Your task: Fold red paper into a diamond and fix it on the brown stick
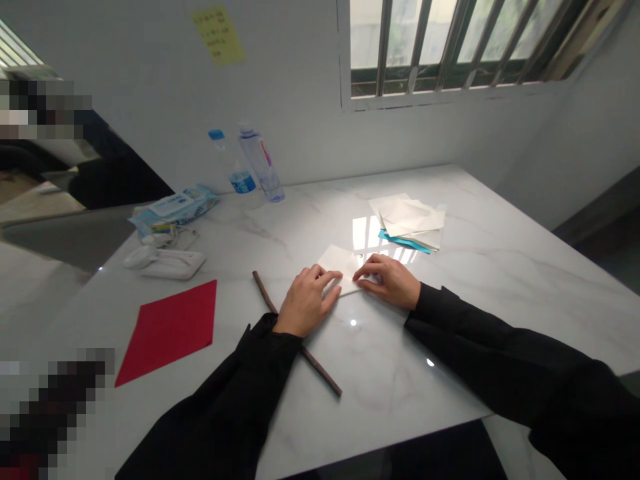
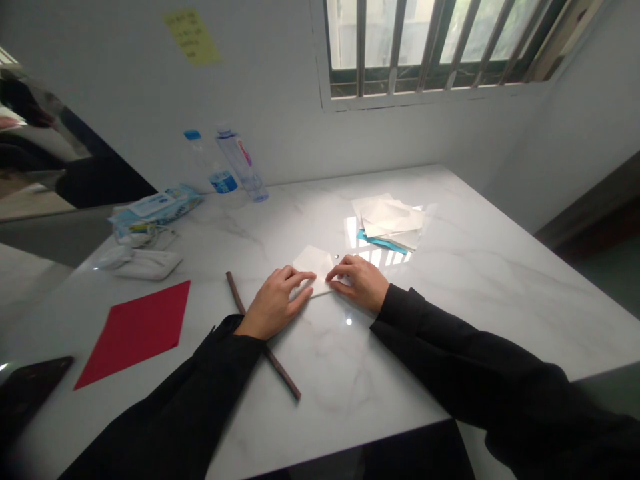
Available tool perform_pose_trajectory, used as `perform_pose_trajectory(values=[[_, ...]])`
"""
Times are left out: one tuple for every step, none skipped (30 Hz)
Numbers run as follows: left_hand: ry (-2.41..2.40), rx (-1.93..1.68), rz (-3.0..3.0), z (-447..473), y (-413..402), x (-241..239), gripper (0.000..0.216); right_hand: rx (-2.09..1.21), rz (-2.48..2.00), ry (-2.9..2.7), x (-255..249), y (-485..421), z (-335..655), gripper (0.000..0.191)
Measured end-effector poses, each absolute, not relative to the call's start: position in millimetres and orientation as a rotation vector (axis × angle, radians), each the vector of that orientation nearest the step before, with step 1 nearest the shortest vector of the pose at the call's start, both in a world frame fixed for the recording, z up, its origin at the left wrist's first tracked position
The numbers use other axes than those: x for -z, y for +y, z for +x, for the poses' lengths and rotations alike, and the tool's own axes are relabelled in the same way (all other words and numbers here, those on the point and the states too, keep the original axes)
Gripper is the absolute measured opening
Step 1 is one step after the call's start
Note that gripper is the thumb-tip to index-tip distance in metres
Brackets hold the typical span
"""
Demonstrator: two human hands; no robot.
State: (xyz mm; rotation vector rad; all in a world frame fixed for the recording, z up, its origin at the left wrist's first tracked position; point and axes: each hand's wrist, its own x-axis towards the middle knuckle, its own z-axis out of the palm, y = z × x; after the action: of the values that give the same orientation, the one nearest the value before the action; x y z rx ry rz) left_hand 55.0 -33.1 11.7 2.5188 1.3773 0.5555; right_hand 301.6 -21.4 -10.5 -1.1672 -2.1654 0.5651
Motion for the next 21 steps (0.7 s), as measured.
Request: perform_pose_trajectory(values=[[1.375,-0.559,2.515,55,-33,-12,0.03,-0.577,-1.161,-2.164,10,-21,302,0.012],[1.37,-0.561,2.511,55,-33,-12,0.03,-0.591,-1.152,-2.165,9,-21,303,0.013],[1.366,-0.565,2.506,55,-33,-12,0.03,-0.606,-1.141,-2.168,8,-22,304,0.014],[1.363,-0.569,2.502,55,-34,-12,0.03,-0.619,-1.128,-2.173,7,-21,306,0.015],[1.362,-0.574,2.497,55,-34,-12,0.029,-0.63,-1.116,-2.18,6,-21,307,0.016],[1.362,-0.577,2.493,55,-34,-12,0.029,-0.637,-1.105,-2.189,5,-21,308,0.017],[1.363,-0.58,2.488,54,-34,-12,0.029,-0.641,-1.093,-2.202,4,-21,310,0.018],[1.364,-0.584,2.482,54,-34,-12,0.029,-0.646,-1.08,-2.218,4,-20,312,0.02],[1.366,-0.588,2.476,54,-34,-12,0.029,-0.651,-1.066,-2.236,3,-20,313,0.022],[1.365,-0.593,2.47,53,-34,-12,0.029,-0.657,-1.051,-2.254,3,-19,315,0.024],[1.364,-0.598,2.466,53,-34,-11,0.028,-0.664,-1.036,-2.269,3,-18,317,0.026],[1.362,-0.604,2.464,53,-34,-11,0.028,-0.672,-1.022,-2.276,3,-18,318,0.028],[1.359,-0.61,2.464,52,-34,-10,0.028,-0.679,-1.009,-2.276,2,-18,319,0.029],[1.355,-0.617,2.464,52,-34,-9,0.028,-0.682,-0.994,-2.274,2,-18,320,0.028],[1.35,-0.622,2.465,52,-34,-9,0.027,-0.677,-0.977,-2.274,2,-18,320,0.027],[1.347,-0.627,2.464,52,-34,-8,0.027,-0.665,-0.953,-2.279,1,-18,320,0.026],[1.343,-0.632,2.463,51,-34,-8,0.027,-0.646,-0.926,-2.289,1,-19,320,0.023],[1.341,-0.636,2.46,51,-33,-7,0.026,-0.626,-0.896,-2.305,0,-19,320,0.021],[1.339,-0.638,2.457,51,-33,-7,0.026,-0.605,-0.869,-2.325,0,-20,319,0.018],[1.339,-0.638,2.455,51,-33,-7,0.026,-0.586,-0.849,-2.344,-1,-20,319,0.016],[1.339,-0.635,2.454,51,-33,-7,0.027,-0.568,-0.839,-2.361,-1,-20,319,0.015]])
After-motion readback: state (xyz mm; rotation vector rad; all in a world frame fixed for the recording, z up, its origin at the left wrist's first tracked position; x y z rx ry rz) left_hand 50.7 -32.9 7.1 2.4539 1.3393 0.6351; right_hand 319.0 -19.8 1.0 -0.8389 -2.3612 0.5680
